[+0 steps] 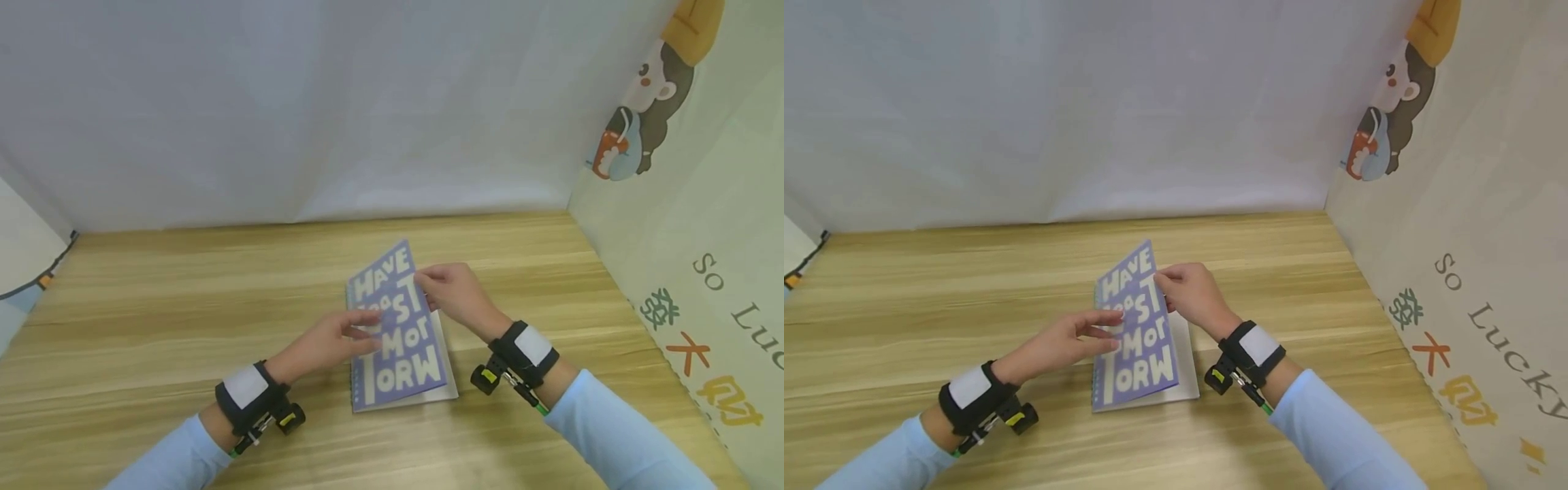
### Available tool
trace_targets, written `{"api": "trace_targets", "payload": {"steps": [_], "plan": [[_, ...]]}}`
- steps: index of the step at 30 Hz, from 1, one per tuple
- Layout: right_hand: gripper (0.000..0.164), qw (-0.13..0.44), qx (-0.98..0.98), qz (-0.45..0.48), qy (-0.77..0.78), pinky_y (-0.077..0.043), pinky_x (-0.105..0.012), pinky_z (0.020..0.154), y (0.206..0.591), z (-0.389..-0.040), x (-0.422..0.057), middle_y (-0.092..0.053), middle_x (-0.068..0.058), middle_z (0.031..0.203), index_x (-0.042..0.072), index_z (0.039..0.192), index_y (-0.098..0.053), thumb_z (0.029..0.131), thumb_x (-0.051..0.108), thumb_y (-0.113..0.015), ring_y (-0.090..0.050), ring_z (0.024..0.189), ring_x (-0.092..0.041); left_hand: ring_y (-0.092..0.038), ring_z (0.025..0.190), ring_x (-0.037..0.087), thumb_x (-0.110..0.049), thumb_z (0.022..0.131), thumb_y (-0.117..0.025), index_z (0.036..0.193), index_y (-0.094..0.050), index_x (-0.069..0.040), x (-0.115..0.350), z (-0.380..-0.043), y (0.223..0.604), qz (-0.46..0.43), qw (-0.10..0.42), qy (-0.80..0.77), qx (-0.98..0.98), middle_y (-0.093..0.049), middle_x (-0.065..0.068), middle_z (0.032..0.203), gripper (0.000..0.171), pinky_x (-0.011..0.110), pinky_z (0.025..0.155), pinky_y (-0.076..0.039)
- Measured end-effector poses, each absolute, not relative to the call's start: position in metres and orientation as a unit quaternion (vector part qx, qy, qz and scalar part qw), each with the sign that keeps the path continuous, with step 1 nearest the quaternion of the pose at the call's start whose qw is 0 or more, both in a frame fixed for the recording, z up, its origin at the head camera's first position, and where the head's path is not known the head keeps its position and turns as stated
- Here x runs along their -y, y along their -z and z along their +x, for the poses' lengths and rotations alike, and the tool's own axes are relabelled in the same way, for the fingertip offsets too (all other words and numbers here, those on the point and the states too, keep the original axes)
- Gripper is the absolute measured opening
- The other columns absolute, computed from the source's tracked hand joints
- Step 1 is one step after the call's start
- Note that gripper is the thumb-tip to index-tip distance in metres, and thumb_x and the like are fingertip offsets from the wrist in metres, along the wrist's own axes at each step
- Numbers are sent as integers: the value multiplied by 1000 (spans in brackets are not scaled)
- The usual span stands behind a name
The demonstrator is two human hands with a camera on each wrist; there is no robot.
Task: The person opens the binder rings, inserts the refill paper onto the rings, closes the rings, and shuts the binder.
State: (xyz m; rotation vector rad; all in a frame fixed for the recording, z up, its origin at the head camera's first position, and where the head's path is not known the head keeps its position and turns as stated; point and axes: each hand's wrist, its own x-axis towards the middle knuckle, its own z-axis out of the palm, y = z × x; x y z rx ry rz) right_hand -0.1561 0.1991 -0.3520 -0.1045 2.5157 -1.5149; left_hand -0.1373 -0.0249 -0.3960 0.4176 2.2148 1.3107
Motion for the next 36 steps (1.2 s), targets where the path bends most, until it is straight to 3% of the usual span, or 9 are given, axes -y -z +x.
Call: {"api": "trace_targets", "payload": {"steps": [8, 14, 21, 29, 36], "plan": [[31, 113, -858, -10, 500, -56, -30, 68, 359, -158, -205, -70, -17, 98, 0, 116, -63, 95, 20, -53, -66, 70, -15, -54, 119, 26, -29, 87, -64, 133, -51, -17, 24, -136, 401, 153, 274, -468, -826, -52, 6, 137, 49, 41, 94, -47], [33, 117, -865, 0, 487, -55, -29, 68, 362, -160, -209, -70, -16, 100, -1, 119, -61, 95, 20, -53, -67, 73, -16, -57, 114, 24, -30, 87, -65, 124, -58, -16, 23, -136, 402, 157, 270, -457, -833, -59, 6, 127, 40, 40, 92, -48], [28, 111, -884, 6, 453, -55, -31, 65, 371, -161, -217, -69, -17, 94, -3, 110, -65, 94, 16, -52, -63, 65, -15, -57, 115, 23, -31, 88, -63, 120, -61, -13, 23, -135, 404, 179, 279, -455, -827, -61, 7, 124, 37, 37, 94, -47], [27, 131, -886, 26, 443, -56, -36, 66, 383, -165, -223, -69, -17, 87, -6, 109, -64, 94, 14, -53, -63, 62, -14, -59, 104, 17, -33, 88, -63, 118, -62, -15, 21, -134, 406, 163, 289, -425, -842, -62, 4, 121, 35, 33, 85, -49], [24, 138, -902, 44, 406, -54, -31, 62, 396, -168, -227, -65, -12, 77, -3, 104, -66, 93, 14, -55, -63, 64, -19, -58, 96, 14, -32, 88, -62, 116, -63, -14, 20, -134, 409, 182, 290, -411, -845, -62, 7, 122, 34, 28, 76, -47]]}}
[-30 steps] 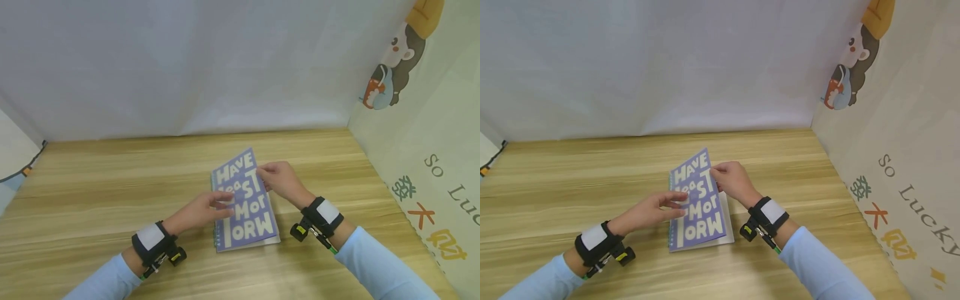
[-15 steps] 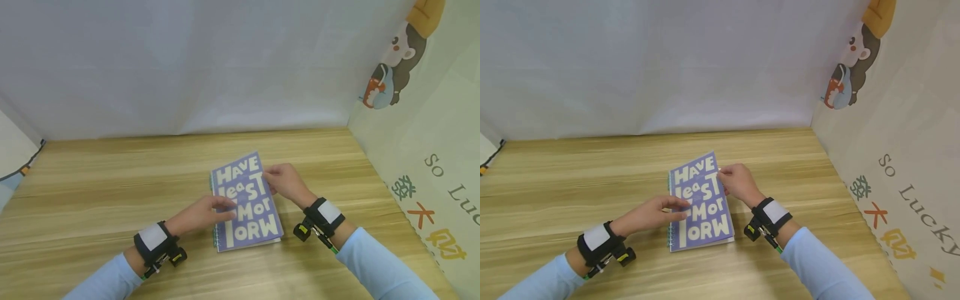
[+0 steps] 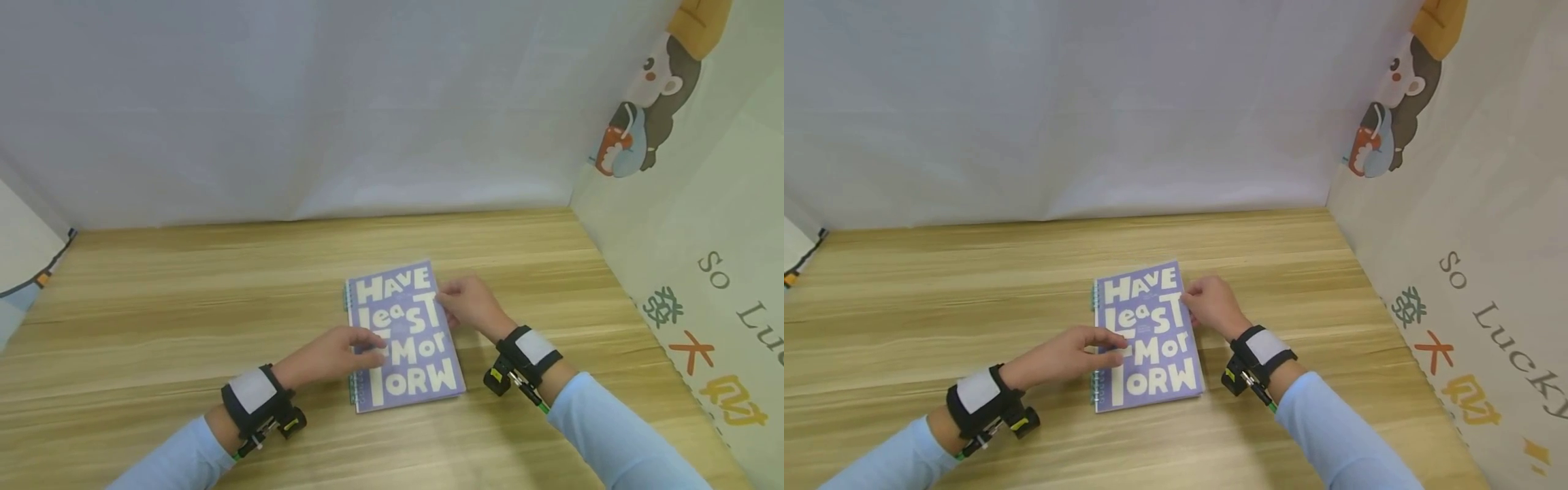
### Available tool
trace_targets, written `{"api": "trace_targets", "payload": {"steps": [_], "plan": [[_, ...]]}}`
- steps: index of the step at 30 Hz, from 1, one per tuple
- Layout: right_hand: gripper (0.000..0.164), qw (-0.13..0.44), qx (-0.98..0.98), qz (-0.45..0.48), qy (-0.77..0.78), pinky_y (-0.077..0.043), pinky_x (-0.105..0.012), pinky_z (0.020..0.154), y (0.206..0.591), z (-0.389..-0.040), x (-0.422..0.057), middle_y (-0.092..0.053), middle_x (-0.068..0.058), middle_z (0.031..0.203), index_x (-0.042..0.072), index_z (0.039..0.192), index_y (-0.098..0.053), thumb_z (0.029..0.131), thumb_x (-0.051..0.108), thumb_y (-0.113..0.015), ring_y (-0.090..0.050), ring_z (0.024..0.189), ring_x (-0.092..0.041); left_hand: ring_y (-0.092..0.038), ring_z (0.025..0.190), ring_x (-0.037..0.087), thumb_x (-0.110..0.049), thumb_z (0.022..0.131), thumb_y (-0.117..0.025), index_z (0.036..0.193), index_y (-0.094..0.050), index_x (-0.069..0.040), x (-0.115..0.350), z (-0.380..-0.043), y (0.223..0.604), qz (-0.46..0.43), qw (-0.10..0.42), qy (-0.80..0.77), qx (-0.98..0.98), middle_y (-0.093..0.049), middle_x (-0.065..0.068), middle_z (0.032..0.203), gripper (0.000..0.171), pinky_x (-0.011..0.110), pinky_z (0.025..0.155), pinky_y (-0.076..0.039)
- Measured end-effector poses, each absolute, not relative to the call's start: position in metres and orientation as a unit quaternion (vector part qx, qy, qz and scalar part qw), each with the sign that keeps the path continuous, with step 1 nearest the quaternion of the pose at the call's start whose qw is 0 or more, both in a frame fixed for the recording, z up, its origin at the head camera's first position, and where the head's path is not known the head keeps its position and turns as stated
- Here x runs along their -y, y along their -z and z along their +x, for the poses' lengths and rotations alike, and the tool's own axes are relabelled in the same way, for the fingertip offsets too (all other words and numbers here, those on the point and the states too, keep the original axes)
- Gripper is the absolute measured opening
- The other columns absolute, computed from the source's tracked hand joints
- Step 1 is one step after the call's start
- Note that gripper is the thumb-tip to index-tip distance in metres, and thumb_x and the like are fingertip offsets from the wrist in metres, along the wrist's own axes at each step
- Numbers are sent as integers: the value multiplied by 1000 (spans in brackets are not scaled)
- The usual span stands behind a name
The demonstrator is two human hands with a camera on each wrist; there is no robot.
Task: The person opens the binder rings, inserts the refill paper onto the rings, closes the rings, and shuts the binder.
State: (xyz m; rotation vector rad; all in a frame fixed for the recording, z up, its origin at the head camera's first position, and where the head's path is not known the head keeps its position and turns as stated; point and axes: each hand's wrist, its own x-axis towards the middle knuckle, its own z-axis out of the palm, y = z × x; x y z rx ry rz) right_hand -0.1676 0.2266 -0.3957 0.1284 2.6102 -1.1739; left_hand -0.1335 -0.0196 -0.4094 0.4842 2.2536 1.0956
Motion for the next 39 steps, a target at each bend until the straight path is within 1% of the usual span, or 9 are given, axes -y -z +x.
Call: {"api": "trace_targets", "payload": {"steps": [5, 10, 16, 20, 24, 31, 35, 37, 39], "plan": [[19, 138, -911, 43, 385, -50, -25, 55, 405, -168, -228, -62, -10, 69, -3, 92, -68, 92, 12, -57, -60, 58, -16, -58, 101, 15, -32, 88, -63, 115, -64, -12, 19, -132, 409, 198, 284, -399, -849, -62, 8, 122, 34, 30, 80, -48], [18, 139, -912, 45, 384, -48, -22, 51, 410, -168, -227, -59, -8, 63, -3, 88, -68, 91, 11, -57, -57, 53, -13, -57, 95, 14, -30, 87, -63, 115, -64, -11, 19, -130, 408, 199, 289, -397, -848, -62, 8, 121, 33, 28, 74, -47], [17, 132, -920, 47, 367, -44, -21, 50, 415, -167, -227, -59, -7, 62, -2, 86, -69, 90, 11, -58, -56, 53, -13, -56, 90, 13, -30, 87, -64, 114, -64, -11, 18, -129, 408, 191, 295, -397, -848, -62, 8, 120, 33, 27, 70, -45], [16, 128, -920, 52, 366, -45, -21, 50, 418, -167, -226, -61, -7, 64, -2, 88, -70, 89, 11, -60, -58, 54, -13, -56, 88, 13, -31, 87, -64, 113, -64, -11, 19, -127, 408, 186, 301, -400, -846, -63, 8, 120, 33, 27, 68, -45], [15, 124, -920, 53, 368, -46, -21, 51, 420, -167, -224, -63, -8, 66, -3, 90, -70, 87, 10, -63, -59, 55, -13, -54, 79, 13, -31, 86, -65, 113, -64, -10, 20, -125, 408, 182, 300, -402, -846, -63, 8, 118, 34, 28, 63, -43], [12, 111, -931, 43, 344, -42, -22, 49, 424, -166, -221, -64, -7, 67, 0, 90, -71, 85, 10, -65, -56, 54, -13, -51, 74, 13, -30, 87, -64, 112, -65, -11, 22, -122, 410, 180, 294, -402, -848, -63, 7, 114, 32, 26, 59, -40], [14, 96, -948, 23, 302, -40, -22, 50, 423, -162, -221, -63, -5, 69, 1, 90, -71, 86, 13, -65, -54, 57, -14, -51, 78, 13, -30, 87, -64, 112, -65, -12, 22, -119, 414, 180, 289, -402, -850, -62, 5, 110, 31, 27, 63, -41], [16, 87, -958, 16, 274, -39, -24, 52, 423, -159, -222, -64, -5, 73, 3, 91, -71, 87, 16, -63, -54, 61, -15, -53, 87, 14, -31, 87, -64, 114, -64, -13, 22, -117, 417, 182, 279, -401, -853, -62, 5, 113, 33, 29, 70, -44], [19, 75, -964, 13, 255, -42, -26, 55, 423, -157, -222, -67, -6, 82, 6, 95, -71, 88, 20, -60, -56, 68, -16, -56, 98, 19, -31, 88, -63, 118, -62, -13, 22, -116, 420, 183, 263, -404, -857, -61, 7, 118, 35, 35, 80, -48]]}}
